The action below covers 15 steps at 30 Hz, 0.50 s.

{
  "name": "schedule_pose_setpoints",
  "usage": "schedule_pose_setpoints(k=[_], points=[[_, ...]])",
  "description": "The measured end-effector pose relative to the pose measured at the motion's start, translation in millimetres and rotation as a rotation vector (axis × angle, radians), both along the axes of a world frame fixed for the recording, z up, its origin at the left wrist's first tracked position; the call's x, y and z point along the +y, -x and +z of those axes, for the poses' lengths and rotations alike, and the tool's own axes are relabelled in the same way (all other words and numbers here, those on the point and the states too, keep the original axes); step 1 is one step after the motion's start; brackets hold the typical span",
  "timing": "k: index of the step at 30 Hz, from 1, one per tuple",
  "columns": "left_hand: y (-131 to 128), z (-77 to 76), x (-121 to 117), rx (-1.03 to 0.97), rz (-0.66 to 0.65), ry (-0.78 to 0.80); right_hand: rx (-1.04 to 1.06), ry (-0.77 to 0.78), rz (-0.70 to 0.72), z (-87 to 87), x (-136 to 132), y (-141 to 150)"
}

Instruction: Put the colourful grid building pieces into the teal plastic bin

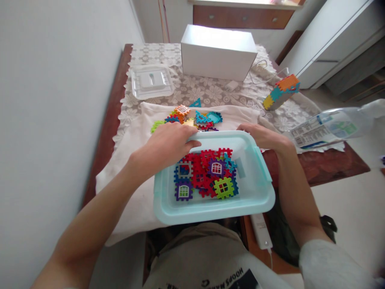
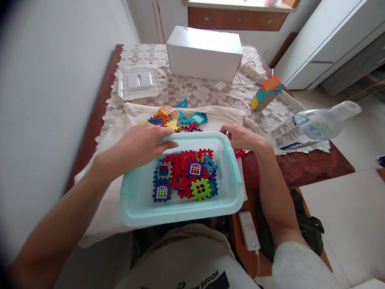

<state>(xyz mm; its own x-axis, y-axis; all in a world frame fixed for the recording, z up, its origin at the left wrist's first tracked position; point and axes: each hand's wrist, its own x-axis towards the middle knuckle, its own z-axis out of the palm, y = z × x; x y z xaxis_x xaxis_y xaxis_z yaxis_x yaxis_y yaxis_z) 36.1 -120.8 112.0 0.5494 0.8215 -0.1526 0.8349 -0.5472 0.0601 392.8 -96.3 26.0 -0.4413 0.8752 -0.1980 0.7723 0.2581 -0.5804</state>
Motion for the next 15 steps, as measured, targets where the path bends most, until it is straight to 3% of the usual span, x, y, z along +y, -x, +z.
schedule_pose_setpoints(k=[7,11,15], points=[[0,0.5,-1,-0.012,-0.003,-0.002,0.102,-0.024,0.032,10.3,-8,19],[0,1.6,0,-0.014,0.010,0.010,0.082,-0.083,-0.049,5.9,-5,16],[0,0.6,0,-0.017,0.002,0.005,0.202,-0.118,-0.149,-3.5,3,7]])
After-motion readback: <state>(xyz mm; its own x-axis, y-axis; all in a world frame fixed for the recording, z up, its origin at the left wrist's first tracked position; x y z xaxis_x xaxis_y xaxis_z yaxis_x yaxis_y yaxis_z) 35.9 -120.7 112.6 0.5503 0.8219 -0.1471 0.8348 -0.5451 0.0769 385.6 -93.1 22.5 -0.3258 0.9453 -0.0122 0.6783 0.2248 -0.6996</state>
